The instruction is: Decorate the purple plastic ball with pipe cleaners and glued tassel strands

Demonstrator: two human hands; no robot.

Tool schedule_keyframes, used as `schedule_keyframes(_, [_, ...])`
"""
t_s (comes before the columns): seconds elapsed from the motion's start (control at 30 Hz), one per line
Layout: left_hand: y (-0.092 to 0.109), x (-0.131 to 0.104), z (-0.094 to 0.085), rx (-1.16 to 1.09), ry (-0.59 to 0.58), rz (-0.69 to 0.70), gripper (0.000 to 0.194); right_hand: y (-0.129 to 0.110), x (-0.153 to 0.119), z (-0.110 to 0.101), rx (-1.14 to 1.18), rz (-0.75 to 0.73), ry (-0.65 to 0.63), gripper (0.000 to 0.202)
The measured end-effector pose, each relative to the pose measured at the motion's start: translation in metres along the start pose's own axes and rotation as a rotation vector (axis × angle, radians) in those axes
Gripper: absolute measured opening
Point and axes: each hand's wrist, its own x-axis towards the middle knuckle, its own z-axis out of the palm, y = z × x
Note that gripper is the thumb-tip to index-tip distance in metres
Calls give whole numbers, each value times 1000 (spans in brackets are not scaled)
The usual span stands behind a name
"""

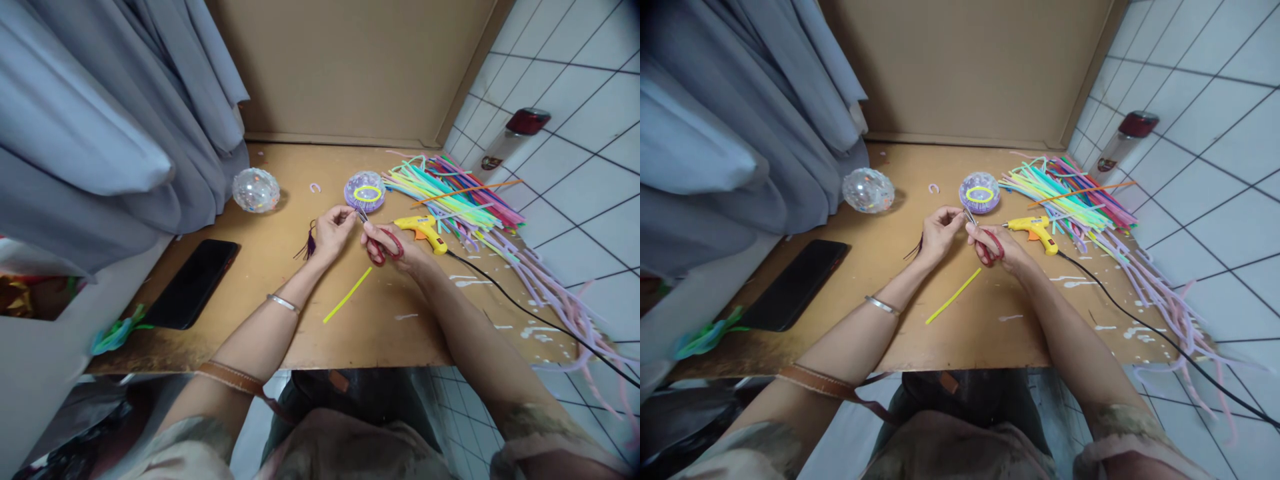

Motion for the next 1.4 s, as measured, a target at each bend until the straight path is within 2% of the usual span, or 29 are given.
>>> schedule_keyframes(0.4, [-1, 0, 0, 19, -30, 33, 19, -2, -2, 1, 17, 3, 10, 58])
schedule_keyframes(0.6, [3, -1, -1, 80, -74, 98, 21, -2, -3, 1, 0, 10, -7, 59])
schedule_keyframes(0.87, [11, -3, -2, 143, -90, 129, 18, -4, -4, 6, 20, -14, 44, 61])
schedule_keyframes(1.1, [14, -3, -2, 153, -67, 102, 18, 4, 0, 6, 55, -7, 100, 58])
schedule_keyframes(1.4, [8, -4, 3, 20, -69, 25, 28, 10, 3, 6, 65, -27, 62, 59])
